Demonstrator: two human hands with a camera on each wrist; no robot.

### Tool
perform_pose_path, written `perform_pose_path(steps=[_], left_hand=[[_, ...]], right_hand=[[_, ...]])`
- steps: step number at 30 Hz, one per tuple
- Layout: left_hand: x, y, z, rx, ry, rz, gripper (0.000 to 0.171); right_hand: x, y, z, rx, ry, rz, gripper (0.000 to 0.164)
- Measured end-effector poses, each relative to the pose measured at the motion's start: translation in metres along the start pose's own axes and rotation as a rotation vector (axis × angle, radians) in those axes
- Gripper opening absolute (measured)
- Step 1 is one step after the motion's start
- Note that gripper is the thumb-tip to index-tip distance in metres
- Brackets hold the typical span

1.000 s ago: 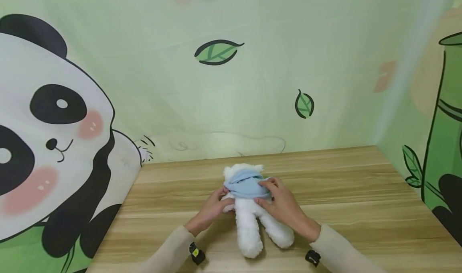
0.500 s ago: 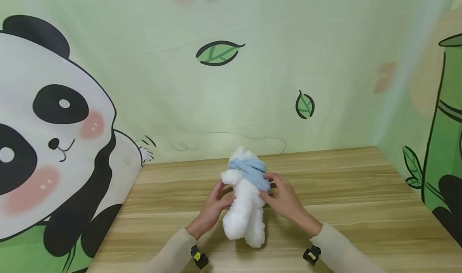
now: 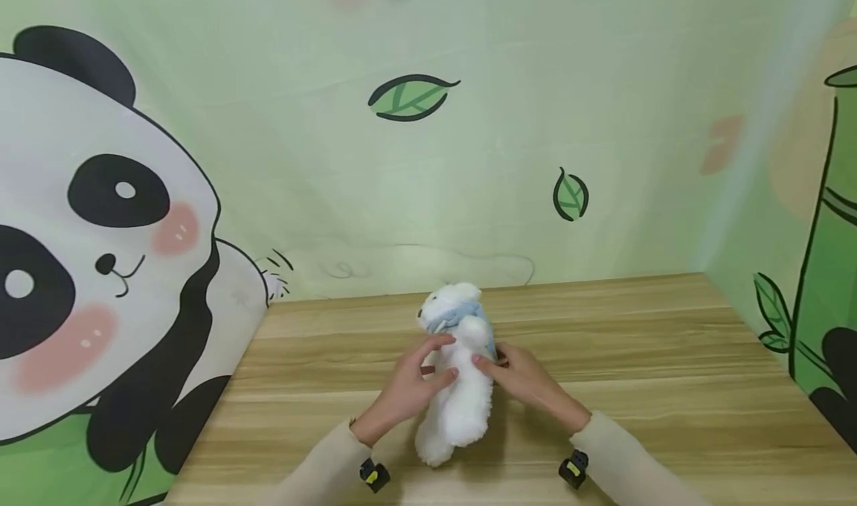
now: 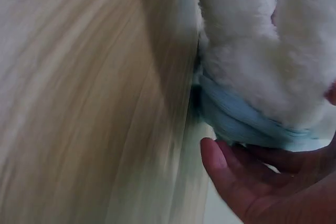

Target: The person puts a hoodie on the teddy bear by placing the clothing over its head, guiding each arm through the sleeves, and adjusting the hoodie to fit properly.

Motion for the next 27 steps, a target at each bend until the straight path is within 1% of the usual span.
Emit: perform_pose_path(steps=[1,3,5,6,7,9,11,12,14,16,17,18,19,21,23,24,25,26,27], left_hand=[[0.0,0.001,-0.002,-0.002,-0.002,0.002,0.04],[-0.001,-0.001,-0.01,-0.01,-0.031,0.024,0.037],[-0.004,-0.004,-0.022,-0.045,-0.068,0.05,0.037],[-0.005,-0.005,-0.029,-0.061,-0.089,0.053,0.039],[-0.007,-0.005,-0.035,-0.076,-0.113,0.045,0.041],[-0.009,-0.004,-0.048,-0.076,-0.17,0.004,0.047],[-0.01,0.0,-0.055,-0.058,-0.198,-0.041,0.052],[-0.01,0.002,-0.057,-0.041,-0.201,-0.055,0.053],[-0.01,0.001,-0.057,-0.023,-0.175,-0.046,0.05],[-0.011,-0.002,-0.053,-0.038,-0.117,-0.022,0.047],[-0.011,-0.003,-0.05,-0.064,-0.09,-0.018,0.046],[-0.012,-0.003,-0.048,-0.104,-0.062,-0.016,0.046],[-0.013,-0.004,-0.044,-0.151,-0.042,-0.019,0.047],[-0.015,-0.004,-0.039,-0.238,-0.01,-0.046,0.049],[-0.018,-0.003,-0.033,-0.31,0.017,-0.08,0.051],[-0.02,-0.003,-0.031,-0.329,0.028,-0.094,0.051],[-0.022,-0.002,-0.03,-0.348,0.039,-0.109,0.052],[-0.024,-0.002,-0.028,-0.365,0.05,-0.125,0.052],[-0.026,0.0,-0.027,-0.39,0.06,-0.141,0.053]], right_hand=[[0.0,-0.002,0.003,0.016,0.005,0.005,0.06],[-0.001,-0.009,0.008,0.024,0.012,0.029,0.063],[0.0,-0.016,0.01,-0.003,0.008,0.05,0.068],[0.0,-0.019,0.01,-0.027,0.002,0.057,0.069],[0.0,-0.021,0.009,-0.041,-0.009,0.056,0.071],[0.0,-0.022,0.008,-0.076,-0.025,0.041,0.071],[0.0,-0.021,0.007,-0.111,-0.02,0.022,0.068],[0.0,-0.02,0.007,-0.128,-0.011,0.018,0.066],[-0.003,-0.013,0.009,-0.164,0.033,0.004,0.063],[-0.006,-0.009,0.013,-0.19,0.09,0.008,0.059],[-0.007,-0.008,0.014,-0.193,0.114,0.011,0.059],[-0.007,-0.008,0.015,-0.163,0.117,0.021,0.059],[-0.008,-0.009,0.014,-0.105,0.104,0.041,0.059],[-0.01,-0.016,0.009,0.054,0.013,0.113,0.058],[-0.01,-0.024,-0.004,0.23,-0.132,0.224,0.054],[-0.011,-0.028,-0.012,0.318,-0.215,0.284,0.05],[-0.011,-0.029,-0.02,0.376,-0.303,0.328,0.046],[-0.012,-0.029,-0.029,0.412,-0.389,0.347,0.041],[-0.012,-0.027,-0.037,0.441,-0.464,0.348,0.036]])
Point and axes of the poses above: each hand's wrist, its own x-axis away from the middle knuckle, its own y-axis out of the palm, z = x × y, the point moved 7 cm from there along -x, towards the middle knuckle, and after that the axes turned 3 degrees about z, right-handed, at the moved point
